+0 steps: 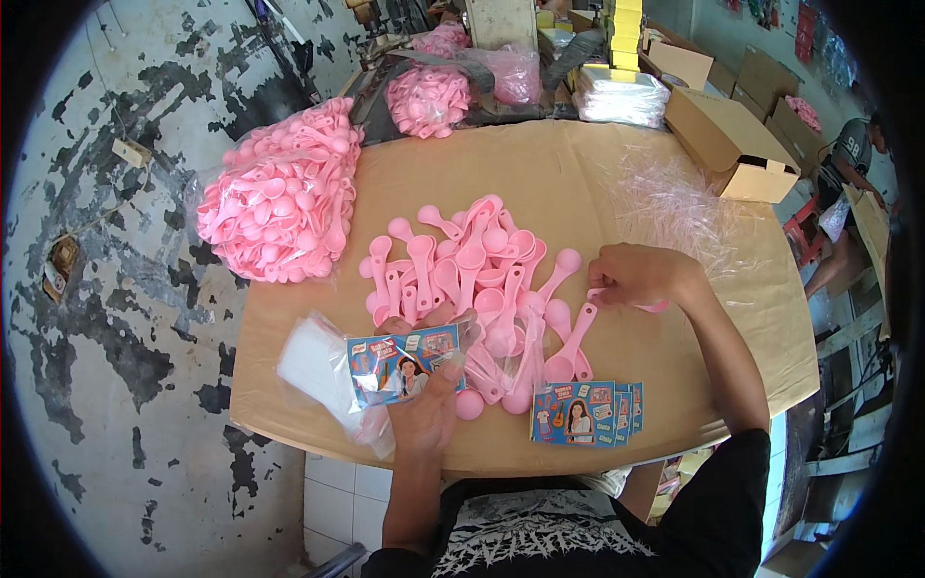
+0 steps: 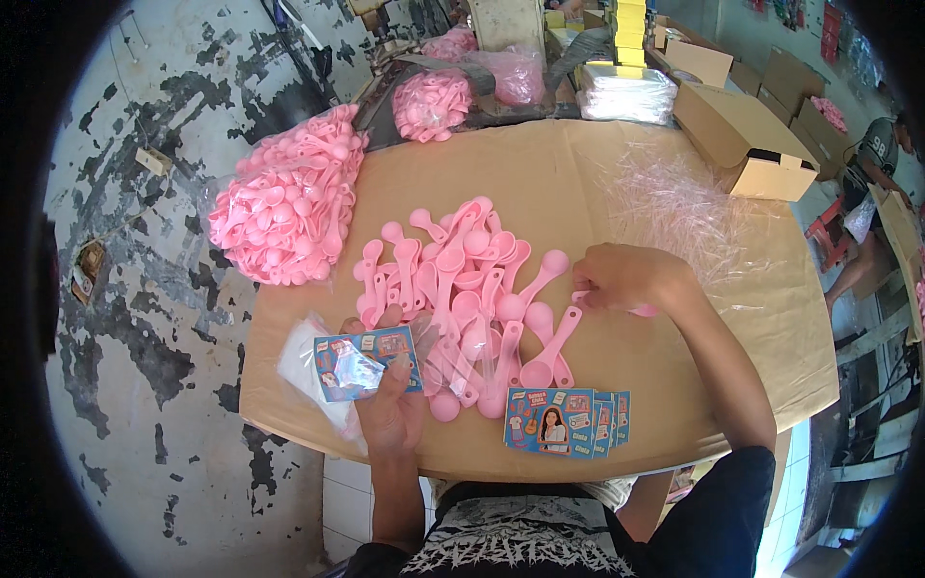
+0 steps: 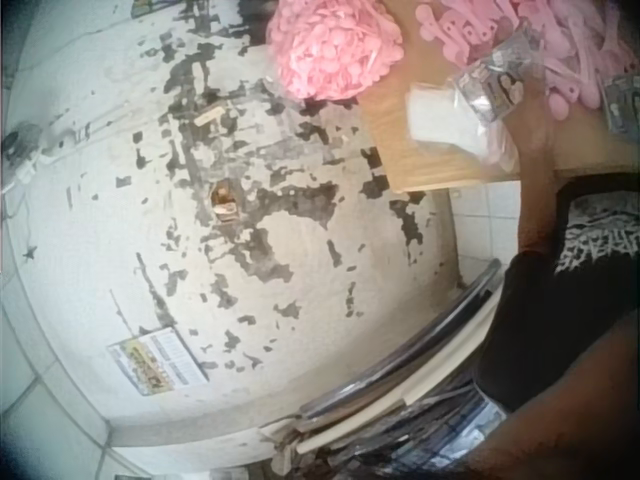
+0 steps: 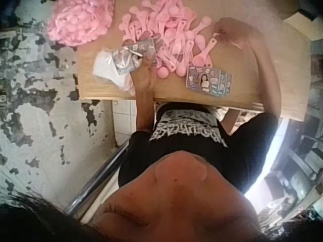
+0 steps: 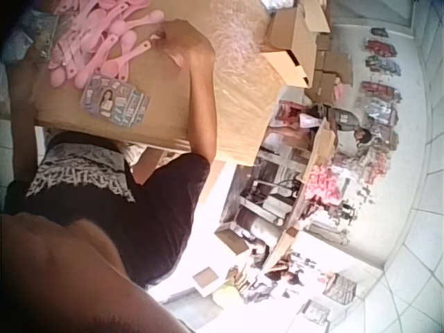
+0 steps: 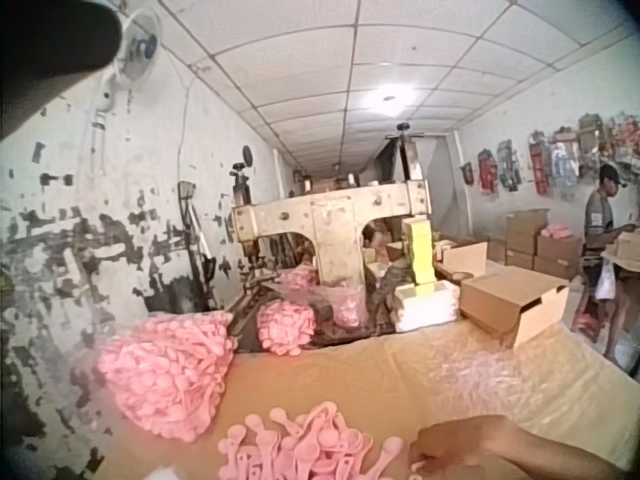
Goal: The person repeatedly picks up pink plastic spoons and small printed cards, places them into clear plastic bags, and sets the sealed bags aside on the table. The process is repeated continuously throughout the clip.
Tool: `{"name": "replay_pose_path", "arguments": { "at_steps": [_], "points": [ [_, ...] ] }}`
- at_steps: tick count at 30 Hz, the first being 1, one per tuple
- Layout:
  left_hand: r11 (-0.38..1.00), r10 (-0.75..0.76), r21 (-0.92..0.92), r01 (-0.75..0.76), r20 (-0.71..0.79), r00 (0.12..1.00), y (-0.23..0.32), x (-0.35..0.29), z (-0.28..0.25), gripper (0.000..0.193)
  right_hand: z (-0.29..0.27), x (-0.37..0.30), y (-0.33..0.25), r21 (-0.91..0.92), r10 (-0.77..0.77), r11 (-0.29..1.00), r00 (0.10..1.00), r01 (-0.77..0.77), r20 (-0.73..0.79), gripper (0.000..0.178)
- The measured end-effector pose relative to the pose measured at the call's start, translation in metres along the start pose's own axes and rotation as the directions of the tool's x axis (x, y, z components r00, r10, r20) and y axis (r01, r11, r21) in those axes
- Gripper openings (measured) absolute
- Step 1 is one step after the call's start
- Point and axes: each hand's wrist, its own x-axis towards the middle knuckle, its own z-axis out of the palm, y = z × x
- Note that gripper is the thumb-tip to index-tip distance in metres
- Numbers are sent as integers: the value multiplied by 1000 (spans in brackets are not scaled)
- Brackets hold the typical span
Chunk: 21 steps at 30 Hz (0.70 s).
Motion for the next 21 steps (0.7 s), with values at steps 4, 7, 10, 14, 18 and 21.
{"name": "replay_pose_path", "arguments": {
  "at_steps": [4,7,10,14,18,21],
  "points": [
    [999,24,-23,-24,-39,999,4,-1,3,59,-19,0,-34,87,-41,994,961,67,-274,16],
    [994,111,14,-111,-19,994,5,0,-1,58,-24,-1,-66,500,61,836,868,225,-492,12],
    [987,157,-9,-158,-43,987,4,-1,-1,58,-16,-5,-82,666,115,585,765,463,-633,8],
    [982,190,26,-188,-60,980,6,-1,-2,65,-21,-16,-94,647,121,513,698,564,-705,13],
    [977,205,-43,-207,-39,978,5,2,0,61,-17,-19,-101,640,72,477,699,602,-711,10],
    [973,230,28,-230,-3,973,3,1,-2,59,-13,-21,-109,666,72,460,723,587,-687,9]
  ]
}}
